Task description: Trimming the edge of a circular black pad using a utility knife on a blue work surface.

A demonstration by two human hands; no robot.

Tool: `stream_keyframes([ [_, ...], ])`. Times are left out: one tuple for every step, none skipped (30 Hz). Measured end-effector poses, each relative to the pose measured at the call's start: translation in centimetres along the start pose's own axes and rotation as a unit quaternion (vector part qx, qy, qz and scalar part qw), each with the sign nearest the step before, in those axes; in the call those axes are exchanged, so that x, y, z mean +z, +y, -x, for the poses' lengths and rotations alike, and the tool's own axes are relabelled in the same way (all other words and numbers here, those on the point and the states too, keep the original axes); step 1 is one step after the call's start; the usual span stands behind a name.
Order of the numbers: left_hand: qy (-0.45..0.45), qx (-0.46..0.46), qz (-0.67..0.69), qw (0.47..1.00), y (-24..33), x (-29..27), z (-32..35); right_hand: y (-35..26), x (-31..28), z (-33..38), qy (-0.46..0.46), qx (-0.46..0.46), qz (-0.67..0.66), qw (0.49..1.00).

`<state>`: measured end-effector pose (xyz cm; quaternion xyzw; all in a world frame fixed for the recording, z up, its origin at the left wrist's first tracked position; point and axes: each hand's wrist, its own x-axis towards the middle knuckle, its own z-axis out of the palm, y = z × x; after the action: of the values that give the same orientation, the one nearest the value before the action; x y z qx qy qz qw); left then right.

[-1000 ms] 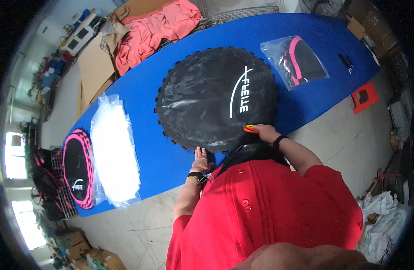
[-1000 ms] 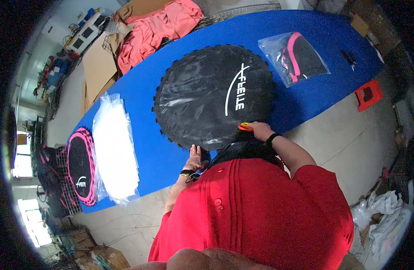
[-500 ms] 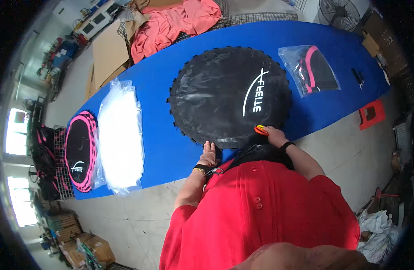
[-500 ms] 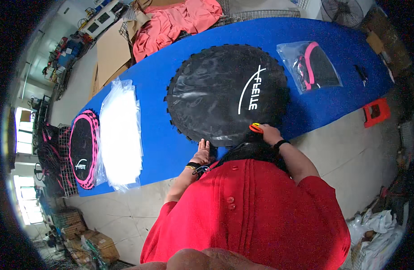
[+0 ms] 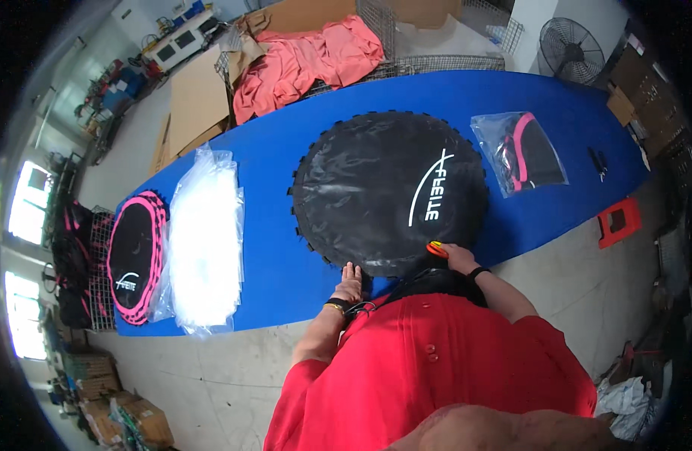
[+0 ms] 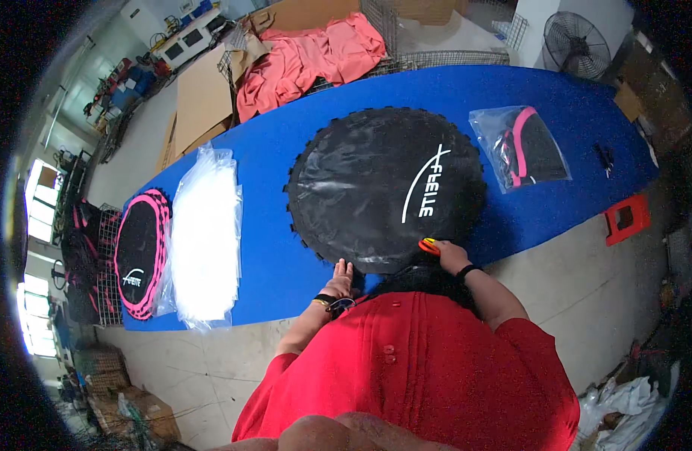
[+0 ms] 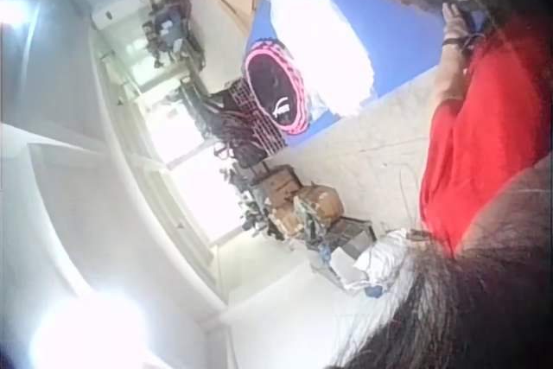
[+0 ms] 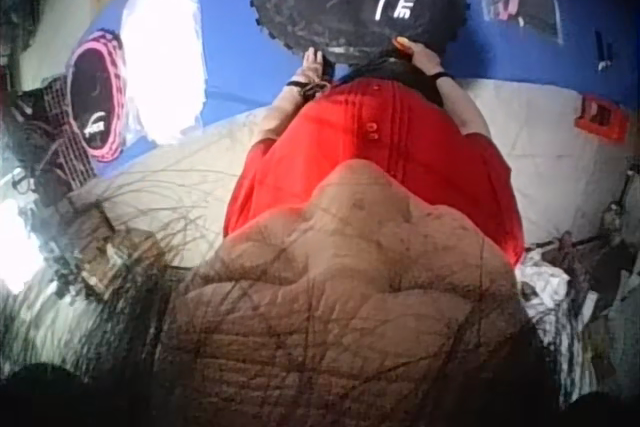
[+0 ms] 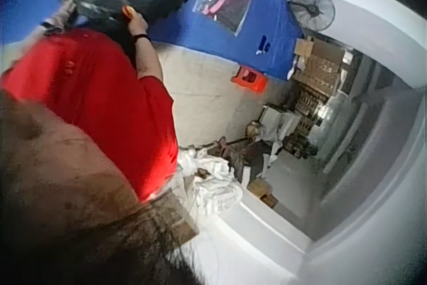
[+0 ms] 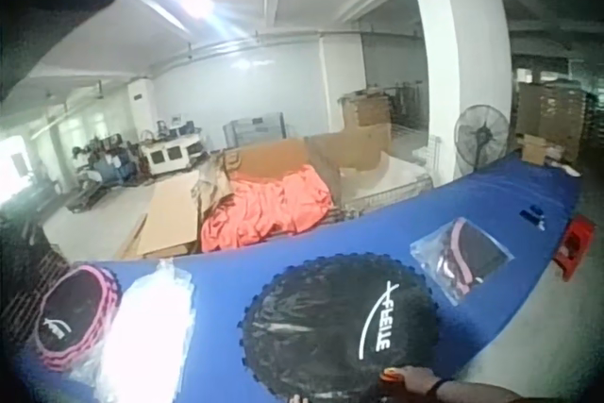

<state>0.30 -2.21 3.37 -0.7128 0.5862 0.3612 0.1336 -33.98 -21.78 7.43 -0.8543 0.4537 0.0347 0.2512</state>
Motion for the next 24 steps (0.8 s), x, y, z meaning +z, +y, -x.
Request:
stream_keyframes([
  [0.006, 0.003, -0.005, 1.0, 0.1, 0.0, 0.1, 0.1, 0.1, 0.0, -0.002, 0.003, 0.003, 1.0],
  [-0.011, 0.011, -0.01, 1.0, 0.2, -0.1, 0.1, 0.1, 0.2, -0.1, -0.021, 0.003, 0.0, 1.0],
  [-0.014, 0.001, -0.014, 1.0, 0.3, -0.2, 0.1, 0.2, 0.3, -0.1, -0.019, 0.001, -0.006, 1.0],
  [0.002, -0.011, -0.014, 1.0, 0.5, -0.2, 0.1, 0.2, 0.4, -0.1, 0.006, -0.002, -0.011, 1.0],
  [0.004, -0.007, 0.003, 1.0, 0.4, -0.2, 0.2, 0.3, 0.5, -0.1, -0.012, 0.013, -0.017, 1.0],
  [0.0, -0.006, -0.01, 1.0, 0.4, -0.2, 0.2, 0.3, 0.6, -0.1, -0.017, 0.013, -0.009, 1.0],
  [-0.019, 0.0, -0.025, 1.0, 0.4, -0.2, 0.1, 0.3, 0.7, -0.1, 0.005, 0.002, 0.003, 1.0],
  [-0.006, -0.006, -0.029, 1.0, 0.4, -0.1, 0.0, 0.3, 0.8, 0.0, -0.02, 0.019, -0.002, 1.0],
  [-0.004, 0.0, -0.03, 1.0, 0.2, 0.0, 0.1, 0.3, 1.0, 0.1, 0.009, -0.007, 0.002, 1.0],
  [-0.022, 0.007, -0.045, 0.999, 0.0, 0.0, -0.1, 0.3, 1.0, 0.2, 0.056, -0.032, 0.006, 0.998],
  [-0.015, 0.013, -0.035, 0.999, -0.2, 0.1, -0.1, 0.3, 1.1, 0.2, 0.062, -0.025, 0.004, 0.998],
  [0.006, 0.017, -0.008, 1.0, -0.4, 0.2, -0.2, 0.3, 1.2, 0.2, 0.052, -0.025, -0.004, 0.998],
  [0.013, 0.021, 0.019, 1.0, -0.7, 0.3, 0.0, 0.2, 1.2, 0.2, 0.025, -0.007, -0.002, 1.0],
  [-0.003, 0.03, 0.003, 1.0, -0.9, 0.4, -0.1, 0.1, 1.3, 0.2, 0.034, 0.004, -0.006, 0.999],
  [-0.006, 0.028, -0.015, 0.999, -1.0, 0.5, 0.0, 0.0, 1.4, 0.2, 0.04, 0.001, 0.001, 0.999],
  [0.012, 0.028, -0.025, 0.999, -1.0, 0.5, 0.0, -0.1, 1.4, 0.2, 0.002, 0.013, 0.0, 1.0],
  [0.017, 0.028, -0.014, 0.999, -1.0, 0.5, 0.1, -0.3, 1.5, 0.3, 0.035, -0.003, 0.007, 0.999],
  [-0.013, 0.028, -0.04, 0.999, -0.9, 0.5, 0.2, -0.4, 1.6, 0.3, 0.079, -0.009, 0.018, 0.997],
  [-0.011, 0.025, -0.029, 0.999, -0.9, 0.4, 0.2, -0.5, 1.7, 0.3, 0.083, -0.006, 0.008, 0.996],
  [0.004, 0.021, -0.001, 1.0, -0.8, 0.2, 0.3, -0.6, 1.8, 0.3, 0.077, -0.007, 0.002, 0.997],
  [-0.012, 0.025, -0.025, 0.999, -0.8, 0.1, 0.3, -0.7, 1.8, 0.3, 0.055, 0.013, 0.011, 0.998],
  [-0.02, 0.025, -0.027, 0.999, -0.7, -0.1, 0.4, -0.7, 1.9, 0.4, 0.067, 0.029, 0.02, 0.997],
  [-0.008, 0.028, -0.03, 0.999, -0.7, -0.2, 0.4, -0.7, 2.0, 0.4, 0.036, 0.036, 0.018, 0.999],
  [-0.028, 0.027, -0.031, 0.999, -0.7, -0.2, 0.4, -0.7, 2.0, 0.4, 0.042, 0.034, 0.017, 0.998],
])
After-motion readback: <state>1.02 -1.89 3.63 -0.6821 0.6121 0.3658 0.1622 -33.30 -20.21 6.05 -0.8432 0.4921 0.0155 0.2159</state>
